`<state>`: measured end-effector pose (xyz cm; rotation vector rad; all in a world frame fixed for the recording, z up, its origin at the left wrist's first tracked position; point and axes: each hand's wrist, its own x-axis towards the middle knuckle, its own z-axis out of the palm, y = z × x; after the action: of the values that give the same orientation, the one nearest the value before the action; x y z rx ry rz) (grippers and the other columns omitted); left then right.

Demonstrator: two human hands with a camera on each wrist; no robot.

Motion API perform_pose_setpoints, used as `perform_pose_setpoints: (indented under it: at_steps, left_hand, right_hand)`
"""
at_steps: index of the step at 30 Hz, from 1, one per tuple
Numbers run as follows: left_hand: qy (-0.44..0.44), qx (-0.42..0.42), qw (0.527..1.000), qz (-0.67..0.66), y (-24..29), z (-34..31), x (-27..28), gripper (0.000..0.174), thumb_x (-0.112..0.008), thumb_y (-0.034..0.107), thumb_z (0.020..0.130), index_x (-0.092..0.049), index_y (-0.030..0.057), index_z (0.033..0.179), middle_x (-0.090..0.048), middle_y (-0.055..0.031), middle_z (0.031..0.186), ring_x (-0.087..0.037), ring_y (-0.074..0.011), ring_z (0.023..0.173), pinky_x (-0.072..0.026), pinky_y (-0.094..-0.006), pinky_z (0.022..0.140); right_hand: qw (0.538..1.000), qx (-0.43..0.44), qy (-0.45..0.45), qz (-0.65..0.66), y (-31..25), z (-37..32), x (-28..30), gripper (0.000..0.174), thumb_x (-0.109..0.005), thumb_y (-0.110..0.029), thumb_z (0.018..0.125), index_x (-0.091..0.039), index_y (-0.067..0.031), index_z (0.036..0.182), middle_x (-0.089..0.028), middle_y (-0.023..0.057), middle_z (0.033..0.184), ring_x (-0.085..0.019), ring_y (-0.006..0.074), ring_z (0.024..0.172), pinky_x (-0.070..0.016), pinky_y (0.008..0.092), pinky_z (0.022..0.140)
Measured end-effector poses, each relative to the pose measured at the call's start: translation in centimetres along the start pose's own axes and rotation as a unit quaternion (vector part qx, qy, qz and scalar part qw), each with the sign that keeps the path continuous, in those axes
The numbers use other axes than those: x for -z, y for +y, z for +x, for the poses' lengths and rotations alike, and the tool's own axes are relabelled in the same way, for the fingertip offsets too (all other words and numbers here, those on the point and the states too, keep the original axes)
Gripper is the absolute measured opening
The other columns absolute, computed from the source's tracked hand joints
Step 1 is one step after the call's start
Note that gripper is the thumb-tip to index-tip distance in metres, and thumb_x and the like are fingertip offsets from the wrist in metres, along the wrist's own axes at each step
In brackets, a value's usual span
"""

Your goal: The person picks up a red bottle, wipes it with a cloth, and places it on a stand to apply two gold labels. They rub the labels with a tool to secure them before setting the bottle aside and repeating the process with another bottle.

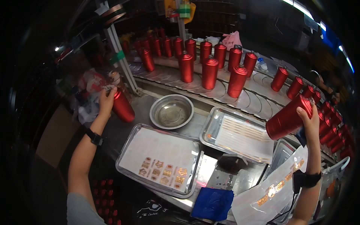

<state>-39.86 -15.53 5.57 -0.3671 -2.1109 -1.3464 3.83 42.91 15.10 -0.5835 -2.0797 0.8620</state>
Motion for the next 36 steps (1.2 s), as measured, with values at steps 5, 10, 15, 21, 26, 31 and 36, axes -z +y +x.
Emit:
perform_pose_setpoints:
  at_steps: [5, 10, 15, 21, 26, 31, 36]
  left_hand:
    - [-0.001, -0.001, 0.999, 0.054, -4.8, -1.4, 0.9, 0.039, -0.071, 0.038, 0.087, -0.065, 0.0025, 0.103, -0.070, -0.0158, 0.091, -0.068, -0.0300, 0.086, -0.0501, -0.0383, 0.077]
    - [0.008, -0.003, 0.997, 0.076, -3.8, -2.2, 0.9, 0.043, -0.069, 0.039, 0.088, -0.065, 0.0001, 0.105, -0.069, -0.0191, 0.095, -0.067, -0.0341, 0.092, -0.0491, -0.0404, 0.083]
    - [0.019, 0.066, 0.966, 0.251, -4.0, -2.2, 0.9, 0.061, -0.068, 0.044, 0.088, -0.055, -0.0047, 0.122, -0.056, -0.0284, 0.124, -0.051, -0.0431, 0.119, -0.0408, -0.0440, 0.098]
    - [-0.174, 0.013, 0.939, -0.295, 13.2, -13.4, 2.4, 0.048, -0.064, 0.015, 0.093, -0.048, -0.0032, 0.135, -0.051, -0.0194, 0.136, -0.048, -0.0270, 0.128, -0.0338, -0.0383, 0.111]
    - [-0.523, 0.066, 0.791, -0.309, 22.3, -25.5, 1.7, 0.069, -0.074, 0.014, 0.085, -0.039, -0.0044, 0.142, -0.052, -0.0165, 0.135, -0.047, -0.0236, 0.131, -0.0344, -0.0362, 0.113]
    - [-0.604, 0.018, 0.761, -0.236, 29.1, -32.5, -0.7, 0.125, -0.087, 0.039, 0.070, -0.001, -0.0075, 0.149, -0.031, -0.0285, 0.145, -0.040, -0.0365, 0.135, -0.0359, -0.0415, 0.110]
    - [-0.587, 0.115, 0.748, -0.286, 29.5, -35.2, -4.2, 0.121, -0.089, 0.031, 0.069, -0.006, -0.0051, 0.148, -0.036, -0.0231, 0.141, -0.043, -0.0313, 0.132, -0.0388, -0.0391, 0.109]
  right_hand:
    - [0.996, -0.033, -0.082, 0.035, -8.1, -5.5, 1.0, 0.073, -0.068, -0.042, 0.083, -0.045, 0.0009, 0.138, -0.060, 0.0085, 0.117, -0.059, 0.0165, 0.103, -0.0458, 0.0299, 0.091]
    - [0.983, -0.012, -0.130, 0.128, -14.7, -10.7, -1.4, 0.068, -0.077, -0.026, 0.078, -0.048, -0.0004, 0.134, -0.061, 0.0072, 0.115, -0.059, 0.0132, 0.105, -0.0472, 0.0272, 0.091]
    - [0.970, -0.049, -0.210, 0.114, -15.3, -13.5, -2.5, 0.072, -0.082, -0.029, 0.076, -0.049, 0.0001, 0.134, -0.061, 0.0093, 0.117, -0.059, 0.0152, 0.109, -0.0462, 0.0296, 0.096]
    - [0.952, -0.117, -0.243, 0.144, -14.0, -16.4, -3.1, 0.072, -0.080, -0.031, 0.075, -0.050, -0.0002, 0.133, -0.062, 0.0089, 0.114, -0.060, 0.0151, 0.105, -0.0478, 0.0292, 0.093]
    - [0.905, -0.194, -0.316, 0.210, -13.0, -18.7, -4.4, 0.061, -0.079, -0.023, 0.078, -0.053, -0.0011, 0.129, -0.063, 0.0068, 0.112, -0.060, 0.0137, 0.102, -0.0491, 0.0285, 0.090]
    - [0.889, -0.193, -0.376, 0.178, -11.6, -21.6, -5.9, 0.064, -0.083, -0.028, 0.075, -0.054, -0.0025, 0.127, -0.065, 0.0083, 0.114, -0.061, 0.0165, 0.105, -0.0479, 0.0312, 0.094]
    - [0.868, -0.275, -0.369, 0.189, -9.0, -22.4, -5.9, 0.059, -0.082, -0.036, 0.077, -0.059, -0.0013, 0.119, -0.066, 0.0092, 0.105, -0.064, 0.0158, 0.095, -0.0513, 0.0295, 0.085]
